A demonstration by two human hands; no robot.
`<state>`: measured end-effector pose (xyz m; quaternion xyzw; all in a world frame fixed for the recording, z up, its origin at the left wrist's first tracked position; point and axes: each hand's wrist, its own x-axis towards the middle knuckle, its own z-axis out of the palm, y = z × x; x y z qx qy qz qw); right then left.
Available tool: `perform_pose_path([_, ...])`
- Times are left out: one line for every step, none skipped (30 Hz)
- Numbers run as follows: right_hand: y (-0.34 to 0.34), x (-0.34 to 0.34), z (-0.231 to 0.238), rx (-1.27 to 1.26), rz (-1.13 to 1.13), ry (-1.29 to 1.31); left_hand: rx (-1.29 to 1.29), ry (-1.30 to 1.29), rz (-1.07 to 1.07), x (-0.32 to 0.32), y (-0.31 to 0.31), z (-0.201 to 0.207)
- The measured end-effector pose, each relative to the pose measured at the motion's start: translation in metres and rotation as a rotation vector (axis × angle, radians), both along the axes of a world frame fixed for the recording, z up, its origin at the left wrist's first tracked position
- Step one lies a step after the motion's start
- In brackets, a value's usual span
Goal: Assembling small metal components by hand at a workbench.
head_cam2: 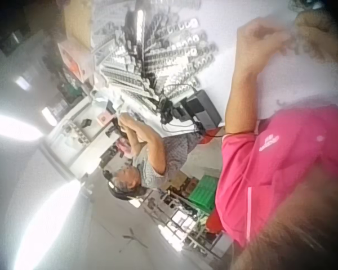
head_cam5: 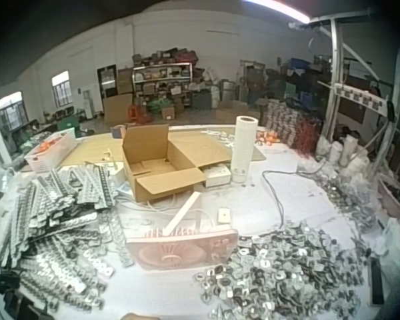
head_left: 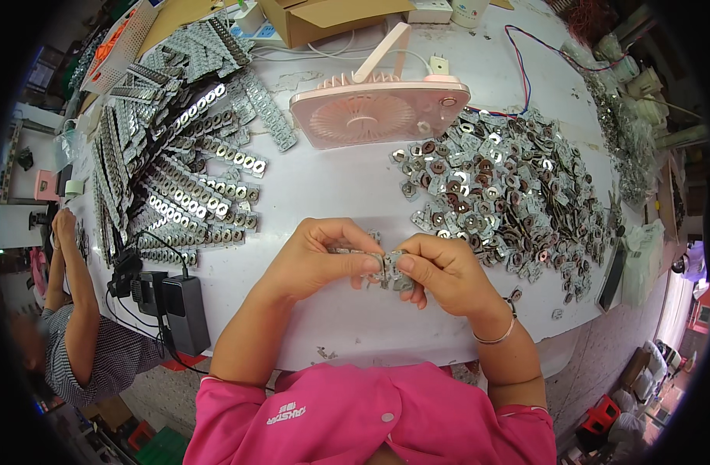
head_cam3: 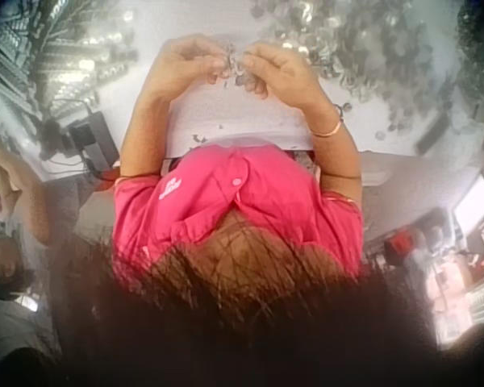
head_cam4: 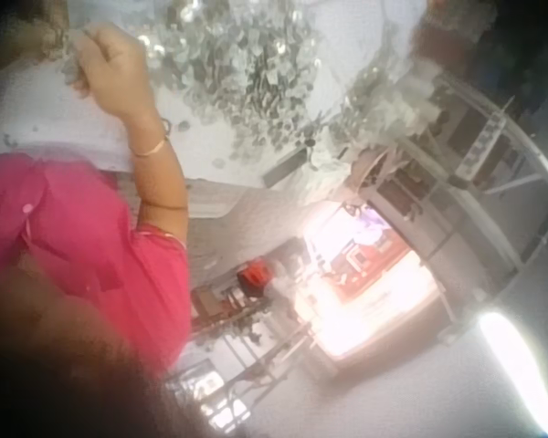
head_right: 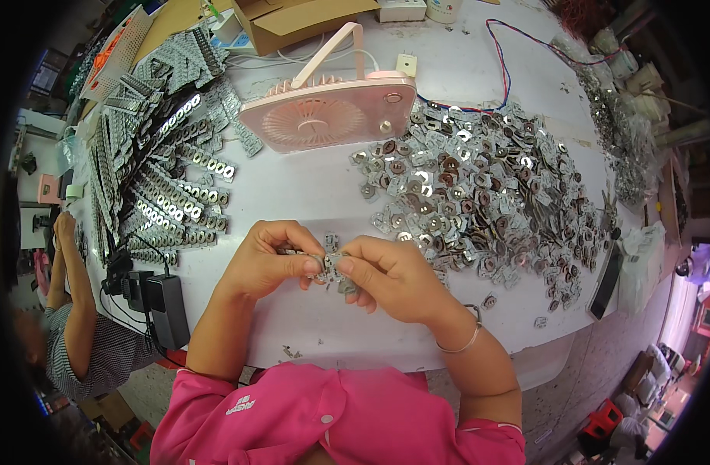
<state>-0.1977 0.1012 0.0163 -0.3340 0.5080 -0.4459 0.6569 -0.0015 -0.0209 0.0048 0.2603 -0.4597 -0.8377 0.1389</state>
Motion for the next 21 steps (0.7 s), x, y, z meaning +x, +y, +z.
perform_pose_path([0.0, 0.001, -0.001, -0.001, -0.002, -0.084, -0.032, 0.004, 0.028, -0.001, 0.001, 0.0])
perform_pose_path([-0.001, 0.001, -0.002, 0.009, -0.053, -0.066, -0.064, 0.007, 0.055, -0.003, 0.003, 0.001])
perform_pose_path([-0.002, 0.0, -0.003, 0.018, -0.101, -0.048, -0.096, 0.012, 0.085, -0.006, 0.005, 0.001])
perform_pose_path([-0.003, 0.0, -0.003, 0.027, -0.15, -0.03, -0.25, 0.012, 0.128, -0.008, 0.008, 0.0])
perform_pose_path([-0.003, 0.001, -0.003, 0.013, -0.198, 0.036, -0.403, 0.012, 0.171, -0.011, 0.012, -0.002])
perform_pose_path([-0.004, 0.003, -0.004, 0.0, -0.246, 0.102, -0.556, 0.01, 0.213, -0.014, 0.014, -0.004])
perform_pose_path([-0.004, 0.004, -0.005, -0.013, -0.294, 0.167, -0.677, 0.008, 0.212, -0.015, 0.014, -0.003])
perform_pose_path([-0.004, 0.006, -0.005, -0.066, -0.273, 0.243, -0.798, 0.006, 0.21, -0.016, 0.014, -0.002])
perform_pose_path([-0.003, 0.008, -0.005, -0.118, -0.252, 0.318, -0.919, 0.003, 0.207, -0.017, 0.013, -0.002])
perform_pose_path([-0.003, 0.01, -0.005, -0.171, -0.23, 0.393, -0.972, -0.01, 0.235, -0.018, 0.015, -0.003])
perform_pose_path([-0.004, 0.008, -0.007, -0.168, -0.218, 0.406, -1.026, -0.024, 0.263, -0.019, 0.018, -0.004])
perform_pose_path([-0.004, 0.005, -0.01, -0.164, -0.208, 0.422, -1.078, -0.034, 0.289, -0.02, 0.02, -0.005])
perform_pose_path([-0.004, 0.003, -0.011, -0.161, -0.198, 0.438, -1.069, -0.033, 0.295, -0.021, 0.02, -0.005])
perform_pose_path([-0.004, 0.004, -0.01, -0.134, -0.229, 0.383, -1.06, -0.032, 0.301, -0.021, 0.02, -0.006])
perform_pose_path([-0.003, 0.006, -0.009, -0.109, -0.256, 0.326, -1.051, -0.034, 0.309, -0.021, 0.021, -0.005])
perform_pose_path([-0.003, 0.007, -0.008, -0.083, -0.284, 0.269, -1.025, -0.037, 0.311, -0.021, 0.021, -0.005])
perform_pose_path([-0.004, 0.008, -0.006, -0.062, -0.286, 0.246, -0.998, -0.041, 0.314, -0.02, 0.02, -0.005])
perform_pose_path([-0.004, 0.009, -0.004, -0.04, -0.29, 0.222, -0.971, -0.044, 0.313, -0.02, 0.02, -0.005])
perform_pose_path([-0.005, 0.01, -0.003, -0.017, -0.295, 0.198, -0.975, -0.039, 0.298, -0.02, 0.02, -0.006])
perform_pose_path([-0.004, 0.01, -0.002, 0.004, -0.312, 0.202, -0.978, -0.034, 0.282, -0.02, 0.021, -0.006])
perform_pose_path([-0.004, 0.011, -0.001, 0.025, -0.326, 0.207, -0.982, -0.031, 0.271, -0.02, 0.022, -0.006])
